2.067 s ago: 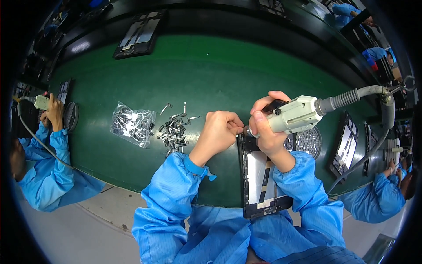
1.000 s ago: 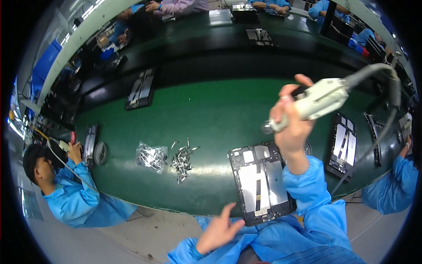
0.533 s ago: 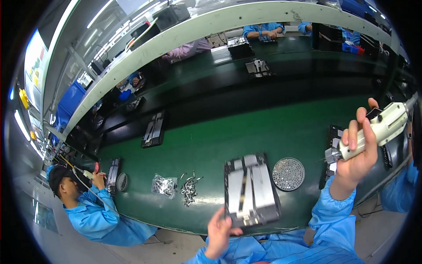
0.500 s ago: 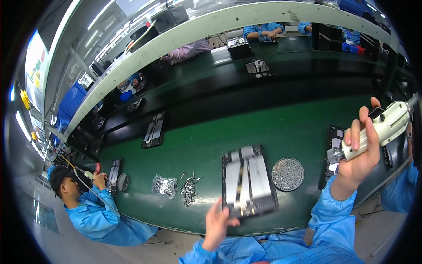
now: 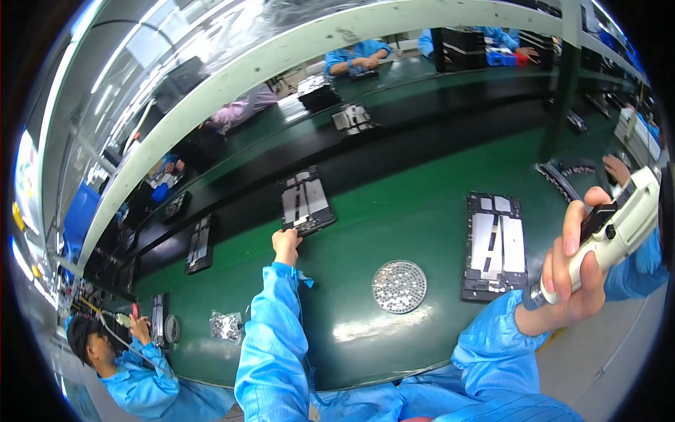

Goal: The person assembles electronic tablet components by fastening screws into a circuit board and housing with an electric screwdriver.

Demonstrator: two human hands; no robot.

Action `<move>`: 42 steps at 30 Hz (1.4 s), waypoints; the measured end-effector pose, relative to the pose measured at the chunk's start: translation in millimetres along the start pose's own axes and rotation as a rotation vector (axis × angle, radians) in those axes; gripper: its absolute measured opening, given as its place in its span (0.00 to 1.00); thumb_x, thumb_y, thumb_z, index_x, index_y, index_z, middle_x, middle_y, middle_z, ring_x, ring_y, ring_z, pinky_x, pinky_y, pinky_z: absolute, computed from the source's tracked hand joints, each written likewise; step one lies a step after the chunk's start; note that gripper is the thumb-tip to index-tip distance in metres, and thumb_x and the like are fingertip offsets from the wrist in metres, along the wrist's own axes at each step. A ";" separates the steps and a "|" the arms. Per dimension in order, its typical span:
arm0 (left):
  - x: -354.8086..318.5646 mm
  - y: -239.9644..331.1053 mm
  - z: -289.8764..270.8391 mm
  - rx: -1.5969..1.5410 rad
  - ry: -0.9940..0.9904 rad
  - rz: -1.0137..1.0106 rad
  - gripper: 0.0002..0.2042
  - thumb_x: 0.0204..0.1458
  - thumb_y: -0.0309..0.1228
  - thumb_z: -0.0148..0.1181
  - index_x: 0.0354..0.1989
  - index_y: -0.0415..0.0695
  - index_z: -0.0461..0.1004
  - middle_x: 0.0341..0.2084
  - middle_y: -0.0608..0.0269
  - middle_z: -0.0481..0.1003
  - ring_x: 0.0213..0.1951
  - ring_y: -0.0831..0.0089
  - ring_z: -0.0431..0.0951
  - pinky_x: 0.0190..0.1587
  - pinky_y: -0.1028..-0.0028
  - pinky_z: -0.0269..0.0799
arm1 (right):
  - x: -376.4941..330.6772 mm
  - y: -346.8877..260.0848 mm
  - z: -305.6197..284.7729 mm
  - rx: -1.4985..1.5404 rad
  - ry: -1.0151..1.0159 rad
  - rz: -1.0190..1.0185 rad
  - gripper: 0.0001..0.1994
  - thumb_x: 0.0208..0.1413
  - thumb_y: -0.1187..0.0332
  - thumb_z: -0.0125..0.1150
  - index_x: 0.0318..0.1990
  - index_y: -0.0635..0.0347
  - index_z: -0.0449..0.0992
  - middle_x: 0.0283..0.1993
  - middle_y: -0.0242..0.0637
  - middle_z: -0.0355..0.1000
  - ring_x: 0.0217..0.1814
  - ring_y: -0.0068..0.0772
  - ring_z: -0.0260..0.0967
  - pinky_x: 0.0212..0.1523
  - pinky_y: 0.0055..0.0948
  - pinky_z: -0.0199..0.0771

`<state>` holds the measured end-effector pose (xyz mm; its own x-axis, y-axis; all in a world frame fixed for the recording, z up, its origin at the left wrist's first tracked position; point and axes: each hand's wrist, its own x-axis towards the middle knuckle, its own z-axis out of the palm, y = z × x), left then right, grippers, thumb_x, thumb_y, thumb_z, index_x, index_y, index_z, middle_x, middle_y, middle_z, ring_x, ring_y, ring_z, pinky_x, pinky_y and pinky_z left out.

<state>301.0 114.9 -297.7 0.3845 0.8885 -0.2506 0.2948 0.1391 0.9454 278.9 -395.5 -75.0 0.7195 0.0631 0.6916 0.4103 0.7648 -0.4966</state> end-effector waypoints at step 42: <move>-223.1 39.4 -41.6 -0.186 -0.662 0.524 0.28 0.56 0.25 0.48 0.65 0.37 0.48 0.62 0.51 0.57 0.60 0.69 0.59 0.61 0.73 0.55 | 19.0 49.4 26.3 -0.355 -0.033 -0.220 0.24 0.52 0.79 0.51 0.57 0.75 0.56 0.38 0.46 0.68 0.19 0.19 0.61 0.21 0.19 0.65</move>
<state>190.5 -59.6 -195.9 0.8782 0.4288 0.2117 -0.1883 -0.0968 0.9773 298.1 -339.7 -72.5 0.5772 -0.0527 0.8149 0.7241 0.4945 -0.4809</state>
